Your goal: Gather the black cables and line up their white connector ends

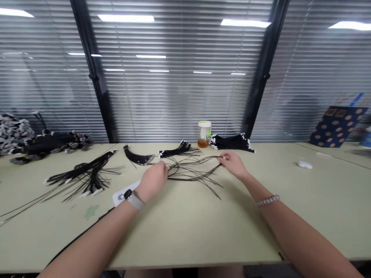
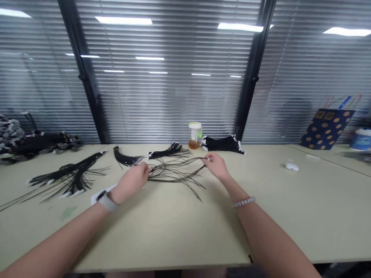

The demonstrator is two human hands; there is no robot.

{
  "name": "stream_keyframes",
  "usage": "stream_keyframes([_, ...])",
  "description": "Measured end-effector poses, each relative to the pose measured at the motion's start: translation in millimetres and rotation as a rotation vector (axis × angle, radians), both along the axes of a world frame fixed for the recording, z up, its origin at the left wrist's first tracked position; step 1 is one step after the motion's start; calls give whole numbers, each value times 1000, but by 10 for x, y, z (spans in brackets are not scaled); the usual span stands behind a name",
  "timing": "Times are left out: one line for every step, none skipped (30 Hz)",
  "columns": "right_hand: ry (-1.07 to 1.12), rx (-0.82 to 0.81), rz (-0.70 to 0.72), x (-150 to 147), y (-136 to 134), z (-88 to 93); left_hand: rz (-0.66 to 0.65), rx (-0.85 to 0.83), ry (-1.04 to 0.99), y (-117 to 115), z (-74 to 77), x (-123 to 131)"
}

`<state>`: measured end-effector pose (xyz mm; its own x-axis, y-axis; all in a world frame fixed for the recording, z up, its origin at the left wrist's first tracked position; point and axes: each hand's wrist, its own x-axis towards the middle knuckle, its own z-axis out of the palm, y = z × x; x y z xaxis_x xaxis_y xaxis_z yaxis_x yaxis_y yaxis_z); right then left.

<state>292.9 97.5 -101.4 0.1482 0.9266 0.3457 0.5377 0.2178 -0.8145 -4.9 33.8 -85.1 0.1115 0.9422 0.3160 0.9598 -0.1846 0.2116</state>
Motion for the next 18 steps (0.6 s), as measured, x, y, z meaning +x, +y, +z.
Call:
stream_keyframes([100, 13, 17, -9, -24, 54, 21, 9, -21, 14, 15, -13])
stream_keyframes([197, 23, 38, -24, -54, 110, 35, 17, -39, 26, 27, -25])
stream_keyframes([288, 31, 63, -44, -89, 166, 41, 24, -54, 36, 34, -34])
stream_keyframes([373, 38, 90, -69, -130, 222, 34, 27, -72, 43, 36, -41])
stream_keyframes([449, 41, 121, -98, -176, 277, 15, 24, -96, 47, 31, -47])
stream_keyframes([517, 42, 156, -129, -226, 328, -14, 14, -124, 50, 21, -51])
stream_keyframes([579, 41, 192, -162, -280, 376, -47, 2, -154, 52, 7, -55])
stream_keyframes([632, 39, 227, -196, -336, 421, -77, -13, -180, 54, -8, -58])
stream_keyframes([675, 38, 261, -228, -394, 461, -97, -29, -199, 55, -22, -63])
stream_keyframes([709, 38, 290, -260, -452, 496, -102, -42, -210, 55, -32, -68])
stream_keyframes([740, 36, 324, -289, -510, 526, -94, -48, -213, 55, -37, -72])
stream_keyframes([772, 27, 368, -316, -566, 551, -81, -51, -214, 53, -36, -77])
stream_keyframes([802, 9, 422, -341, -621, 570, -68, -46, -221, 49, -30, -80])
stream_keyframes([830, -11, 482, -365, -673, 584, -60, -35, -238, 45, -21, -83])
stream_keyframes([854, -31, 550, -388, -721, 592, -56, -15, -265, 42, -12, -84])
stream_keyframes([868, -51, 619, -412, -763, 594, -54, 9, -297, 40, -4, -83])
stream_keyframes([868, -66, 679, -437, -798, 590, -52, 35, -328, 41, 1, -83])
stream_keyframes([857, -73, 724, -464, -825, 580, -41, 59, -352, 46, 1, -83])
